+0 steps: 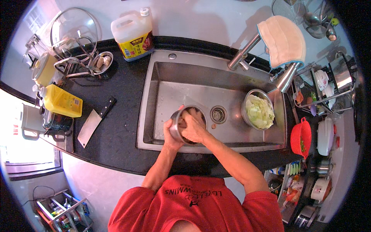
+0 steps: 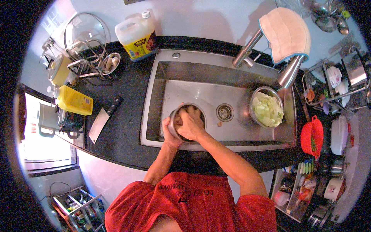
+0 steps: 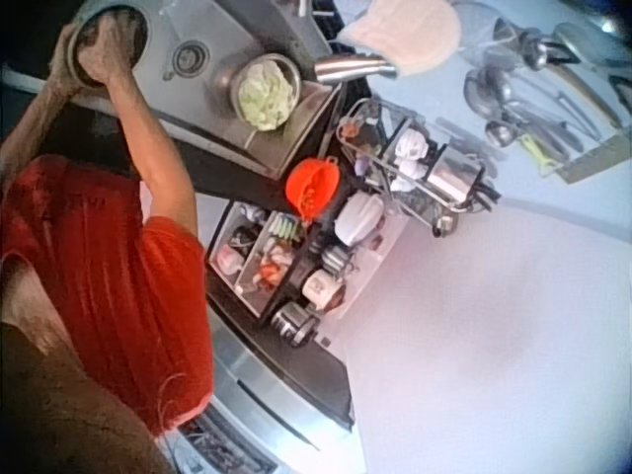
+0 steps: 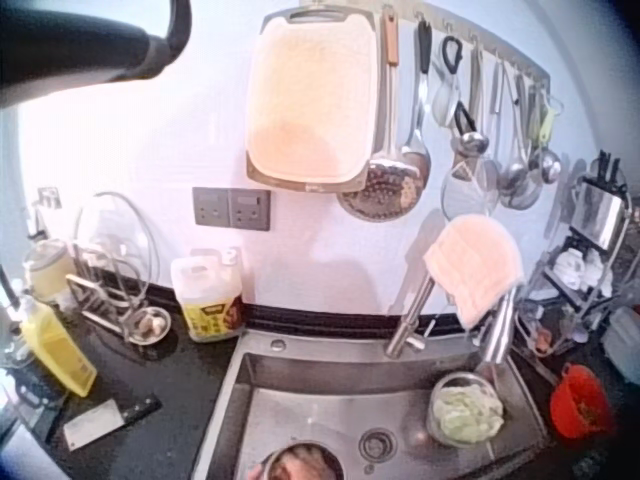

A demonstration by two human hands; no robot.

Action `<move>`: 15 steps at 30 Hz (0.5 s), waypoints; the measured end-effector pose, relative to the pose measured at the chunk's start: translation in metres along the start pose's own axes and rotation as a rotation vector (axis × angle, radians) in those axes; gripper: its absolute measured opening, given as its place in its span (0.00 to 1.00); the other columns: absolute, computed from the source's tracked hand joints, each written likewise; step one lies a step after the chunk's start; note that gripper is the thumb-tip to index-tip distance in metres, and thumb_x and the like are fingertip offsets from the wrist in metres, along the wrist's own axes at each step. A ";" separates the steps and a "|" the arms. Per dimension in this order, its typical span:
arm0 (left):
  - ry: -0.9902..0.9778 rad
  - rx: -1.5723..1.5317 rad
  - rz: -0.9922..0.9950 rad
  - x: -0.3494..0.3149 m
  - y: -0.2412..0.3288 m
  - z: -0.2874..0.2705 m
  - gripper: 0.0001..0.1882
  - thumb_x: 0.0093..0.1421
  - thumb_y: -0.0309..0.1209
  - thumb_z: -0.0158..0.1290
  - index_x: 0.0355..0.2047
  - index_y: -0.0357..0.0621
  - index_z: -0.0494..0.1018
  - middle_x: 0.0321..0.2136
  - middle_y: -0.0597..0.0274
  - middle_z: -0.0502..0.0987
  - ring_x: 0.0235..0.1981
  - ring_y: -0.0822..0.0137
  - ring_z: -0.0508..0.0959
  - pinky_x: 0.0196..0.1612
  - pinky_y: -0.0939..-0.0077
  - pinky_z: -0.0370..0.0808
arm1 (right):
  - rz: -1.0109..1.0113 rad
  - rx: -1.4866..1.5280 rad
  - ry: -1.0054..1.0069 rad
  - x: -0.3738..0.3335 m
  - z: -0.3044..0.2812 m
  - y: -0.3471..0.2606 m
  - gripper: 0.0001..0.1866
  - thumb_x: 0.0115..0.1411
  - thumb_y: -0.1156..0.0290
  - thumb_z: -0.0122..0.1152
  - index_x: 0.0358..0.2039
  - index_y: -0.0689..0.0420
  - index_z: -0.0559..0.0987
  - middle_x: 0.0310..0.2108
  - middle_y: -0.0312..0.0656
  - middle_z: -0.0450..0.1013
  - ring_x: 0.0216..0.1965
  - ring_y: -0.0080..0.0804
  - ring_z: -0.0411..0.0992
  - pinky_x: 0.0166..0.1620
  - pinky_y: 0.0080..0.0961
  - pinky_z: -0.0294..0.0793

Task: The person adds a white powder from a plastic container into a bowl of ground meat using a spoon, then mixes the contents thoroughly by hand. They rinse their hands under the tap and continue mixing the meat until the ingredients are well combined.

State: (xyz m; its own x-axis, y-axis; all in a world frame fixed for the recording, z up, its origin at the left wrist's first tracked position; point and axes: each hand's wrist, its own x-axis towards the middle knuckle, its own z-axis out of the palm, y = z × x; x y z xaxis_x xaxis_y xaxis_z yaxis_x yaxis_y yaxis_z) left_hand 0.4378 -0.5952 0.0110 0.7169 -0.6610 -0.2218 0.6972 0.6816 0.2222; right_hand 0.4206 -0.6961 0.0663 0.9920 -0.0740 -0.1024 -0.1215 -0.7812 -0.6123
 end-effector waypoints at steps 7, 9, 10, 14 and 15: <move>0.064 -0.004 -0.045 -0.003 0.005 -0.001 0.38 0.53 0.52 0.43 0.60 0.43 0.57 0.56 0.54 0.63 0.55 0.55 0.65 0.57 0.59 0.63 | -0.529 -0.075 0.146 -0.007 -0.020 -0.001 0.11 0.47 0.69 0.57 0.30 0.59 0.71 0.34 0.47 0.67 0.37 0.49 0.65 0.37 0.42 0.67; 0.079 -0.049 -0.108 -0.002 0.006 -0.001 0.35 0.54 0.54 0.42 0.56 0.47 0.62 0.54 0.56 0.66 0.54 0.55 0.67 0.55 0.57 0.65 | -0.508 -0.249 0.257 -0.009 -0.032 -0.006 0.11 0.47 0.69 0.58 0.32 0.58 0.72 0.33 0.45 0.66 0.36 0.46 0.65 0.35 0.39 0.68; 0.058 -0.089 -0.136 -0.004 0.005 0.001 0.33 0.54 0.55 0.41 0.54 0.48 0.64 0.52 0.56 0.68 0.53 0.55 0.68 0.55 0.56 0.65 | -0.489 -0.376 0.306 -0.006 -0.033 -0.004 0.15 0.48 0.68 0.58 0.36 0.58 0.71 0.33 0.46 0.64 0.36 0.42 0.64 0.34 0.35 0.69; 0.055 -0.062 -0.144 -0.008 0.005 -0.004 0.32 0.54 0.56 0.43 0.53 0.50 0.66 0.51 0.57 0.70 0.52 0.55 0.69 0.55 0.55 0.65 | -0.476 -0.380 0.136 -0.022 -0.044 -0.010 0.23 0.49 0.69 0.57 0.48 0.59 0.68 0.38 0.51 0.63 0.38 0.47 0.65 0.37 0.36 0.69; 0.066 -0.024 -0.132 -0.008 0.005 -0.003 0.33 0.53 0.56 0.43 0.53 0.50 0.65 0.51 0.56 0.69 0.53 0.55 0.68 0.55 0.55 0.64 | -0.487 -0.408 0.080 -0.029 -0.044 -0.003 0.24 0.49 0.70 0.57 0.48 0.59 0.68 0.40 0.53 0.62 0.39 0.49 0.66 0.37 0.38 0.71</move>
State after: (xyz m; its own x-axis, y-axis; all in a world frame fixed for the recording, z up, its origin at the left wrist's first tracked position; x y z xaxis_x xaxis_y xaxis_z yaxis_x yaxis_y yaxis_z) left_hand 0.4357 -0.5851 0.0111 0.6164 -0.7240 -0.3096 0.7847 0.5977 0.1644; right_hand 0.3938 -0.7186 0.1059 0.9316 0.3151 0.1811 0.3512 -0.9089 -0.2250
